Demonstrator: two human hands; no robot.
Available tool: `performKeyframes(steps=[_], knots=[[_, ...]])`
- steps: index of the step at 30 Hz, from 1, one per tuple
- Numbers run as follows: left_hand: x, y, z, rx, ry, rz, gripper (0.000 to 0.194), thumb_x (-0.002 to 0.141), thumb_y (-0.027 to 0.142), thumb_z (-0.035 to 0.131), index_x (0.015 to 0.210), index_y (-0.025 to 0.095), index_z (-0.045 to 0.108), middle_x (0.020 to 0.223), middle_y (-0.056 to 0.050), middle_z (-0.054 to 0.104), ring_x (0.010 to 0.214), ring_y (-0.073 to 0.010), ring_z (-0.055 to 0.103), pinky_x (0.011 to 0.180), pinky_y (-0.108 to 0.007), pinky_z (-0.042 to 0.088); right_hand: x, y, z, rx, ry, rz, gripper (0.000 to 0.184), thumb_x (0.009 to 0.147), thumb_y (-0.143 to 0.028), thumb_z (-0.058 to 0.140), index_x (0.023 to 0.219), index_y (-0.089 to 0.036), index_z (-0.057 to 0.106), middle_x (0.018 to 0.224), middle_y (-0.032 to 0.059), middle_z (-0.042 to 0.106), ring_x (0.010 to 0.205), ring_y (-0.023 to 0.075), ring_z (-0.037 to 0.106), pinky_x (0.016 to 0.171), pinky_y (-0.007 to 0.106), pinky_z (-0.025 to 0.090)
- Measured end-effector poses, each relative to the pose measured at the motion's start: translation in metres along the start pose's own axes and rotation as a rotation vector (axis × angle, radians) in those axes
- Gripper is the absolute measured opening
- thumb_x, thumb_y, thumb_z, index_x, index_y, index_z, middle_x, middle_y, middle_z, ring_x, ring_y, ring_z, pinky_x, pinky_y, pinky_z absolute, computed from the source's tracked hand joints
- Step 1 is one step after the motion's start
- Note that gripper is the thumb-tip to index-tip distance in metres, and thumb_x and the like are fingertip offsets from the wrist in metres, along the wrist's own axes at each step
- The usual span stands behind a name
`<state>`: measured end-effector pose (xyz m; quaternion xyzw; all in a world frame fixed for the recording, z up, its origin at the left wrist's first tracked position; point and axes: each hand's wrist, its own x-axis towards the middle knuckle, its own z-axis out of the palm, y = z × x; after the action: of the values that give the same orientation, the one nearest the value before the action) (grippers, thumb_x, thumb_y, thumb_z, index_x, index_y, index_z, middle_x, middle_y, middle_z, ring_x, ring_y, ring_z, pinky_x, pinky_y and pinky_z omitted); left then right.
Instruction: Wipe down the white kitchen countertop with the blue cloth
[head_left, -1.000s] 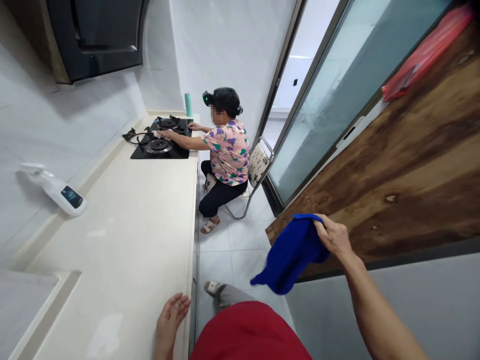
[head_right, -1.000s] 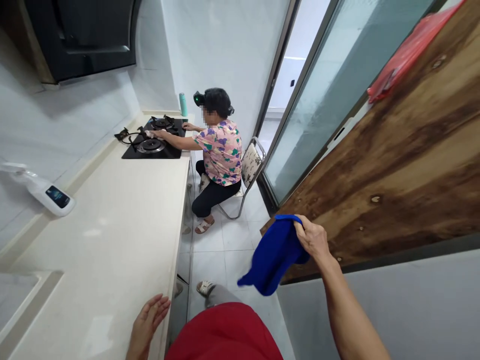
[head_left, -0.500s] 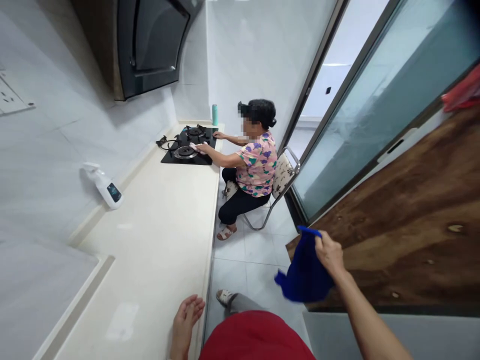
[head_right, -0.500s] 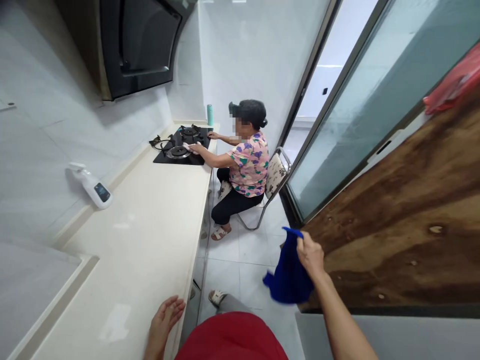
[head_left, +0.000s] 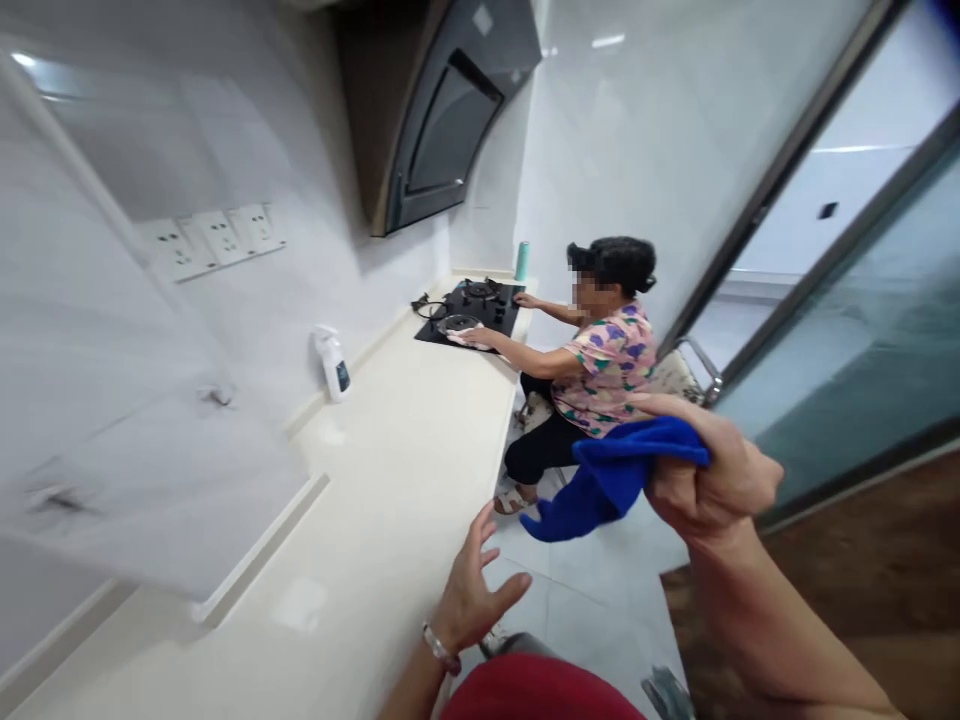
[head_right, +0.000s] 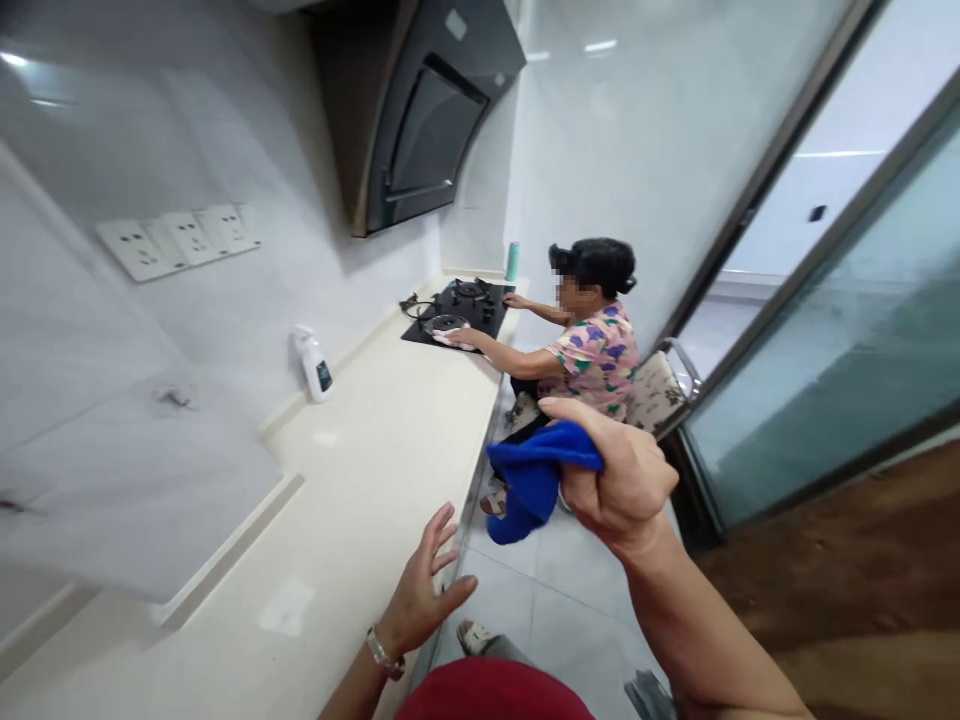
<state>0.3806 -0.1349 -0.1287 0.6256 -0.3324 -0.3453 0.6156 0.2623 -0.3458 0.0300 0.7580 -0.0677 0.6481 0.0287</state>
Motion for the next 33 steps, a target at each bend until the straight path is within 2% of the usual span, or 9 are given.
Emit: performKeyframes(steps=[5, 10, 14, 18, 22, 25, 27, 30, 33], knots=[[0.004, 0.039, -0.006, 0.225, 0.234, 0.239, 0.103, 0.073, 0.040, 0.078, 0.157, 0.024, 0.022, 0.166, -0.015, 0.026, 0.152, -0.0340, 0.027, 0.124, -0.056, 0.030, 0.028, -0.061, 0.027, 0.266, 0.002, -0.129, 0.034, 0.099, -0.030, 0.048, 0.128, -0.025, 0.065, 0.091, 0.0018, 0.077, 0.074, 0.0185, 0.073, 0.070, 0.028, 0.060], [-0.013, 0.052, -0.041, 0.342, 0.670, 0.289, 0.062, 0.080, 0.035, 0.070, 0.138, 0.021, 0.053, 0.148, -0.015, 0.052, 0.142, -0.0307, 0.043, 0.122, -0.052, 0.032, 0.042, -0.103, 0.051, 0.501, -0.101, -0.229, 0.033, 0.098, -0.028, 0.046, 0.127, -0.024, 0.063, 0.086, 0.0018, 0.077, 0.068, 0.0179, 0.072, 0.067, 0.027, 0.059], [-0.048, 0.060, -0.078, 0.548, 0.839, 0.408, 0.041, 0.078, 0.024, 0.068, 0.119, 0.024, 0.066, 0.120, -0.011, 0.066, 0.118, -0.0264, 0.059, 0.108, -0.045, 0.046, 0.046, -0.114, 0.066, 0.560, -0.109, -0.145, 0.023, 0.097, -0.025, 0.048, 0.109, -0.025, 0.068, 0.085, 0.0007, 0.076, 0.068, 0.0155, 0.072, 0.067, 0.023, 0.056], [-0.084, 0.069, -0.104, 0.447, 0.834, 0.330, 0.022, 0.087, 0.033, 0.056, 0.097, 0.024, 0.074, 0.103, -0.007, 0.072, 0.103, -0.0230, 0.064, 0.099, -0.038, 0.050, 0.050, -0.111, 0.088, 0.700, -0.263, -0.176, 0.020, 0.099, -0.027, 0.047, 0.100, -0.024, 0.068, 0.083, -0.0014, 0.075, 0.066, 0.0119, 0.069, 0.065, 0.020, 0.051], [-0.092, 0.056, -0.100, -0.240, 0.867, -0.086, 0.037, 0.084, 0.050, 0.060, 0.103, 0.021, 0.074, 0.111, -0.006, 0.076, 0.117, -0.0282, 0.063, 0.110, -0.043, 0.045, 0.051, -0.123, 0.150, 0.845, -0.462, -0.328, 0.029, 0.101, -0.038, 0.045, 0.097, -0.022, 0.069, 0.079, -0.0013, 0.073, 0.066, 0.0119, 0.067, 0.066, 0.021, 0.049], [-0.083, 0.040, -0.084, -0.712, 0.616, -0.365, 0.061, 0.079, 0.065, 0.061, 0.117, 0.018, 0.071, 0.113, -0.010, 0.077, 0.124, -0.0317, 0.062, 0.113, -0.048, 0.043, 0.042, -0.140, 0.207, 0.869, -0.669, -0.323, 0.031, 0.100, -0.042, 0.046, 0.100, -0.021, 0.069, 0.084, 0.0022, 0.074, 0.076, 0.0151, 0.068, 0.073, 0.024, 0.049], [-0.078, 0.036, -0.076, -0.868, 0.466, -0.389, 0.081, 0.075, 0.078, 0.054, 0.123, 0.014, 0.067, 0.116, -0.014, 0.076, 0.125, -0.0350, 0.061, 0.113, -0.052, 0.043, 0.028, -0.143, 0.229, 0.851, -0.809, -0.257, 0.035, 0.099, -0.045, 0.050, 0.116, -0.018, 0.065, 0.104, 0.0093, 0.073, 0.092, 0.0213, 0.069, 0.082, 0.031, 0.051], [-0.078, 0.038, -0.075, -0.954, 0.460, -0.294, 0.099, 0.069, 0.089, 0.044, 0.127, 0.012, 0.065, 0.119, -0.018, 0.074, 0.126, -0.0387, 0.059, 0.113, -0.057, 0.042, -0.010, -0.127, 0.225, 0.886, -0.995, -0.087, 0.052, 0.098, -0.051, 0.049, 0.135, -0.016, 0.053, 0.116, 0.0148, 0.069, 0.101, 0.0269, 0.066, 0.092, 0.042, 0.050], [-0.083, 0.039, -0.081, -0.978, 0.567, -0.254, 0.098, 0.069, 0.089, 0.044, 0.123, 0.010, 0.066, 0.117, -0.019, 0.074, 0.125, -0.0405, 0.060, 0.111, -0.059, 0.043, -0.062, -0.107, 0.193, 1.096, -1.371, 0.187, 0.051, 0.104, -0.053, 0.028, 0.124, -0.019, 0.060, 0.086, 0.0059, 0.072, 0.082, 0.0217, 0.068, 0.087, 0.040, 0.051]])
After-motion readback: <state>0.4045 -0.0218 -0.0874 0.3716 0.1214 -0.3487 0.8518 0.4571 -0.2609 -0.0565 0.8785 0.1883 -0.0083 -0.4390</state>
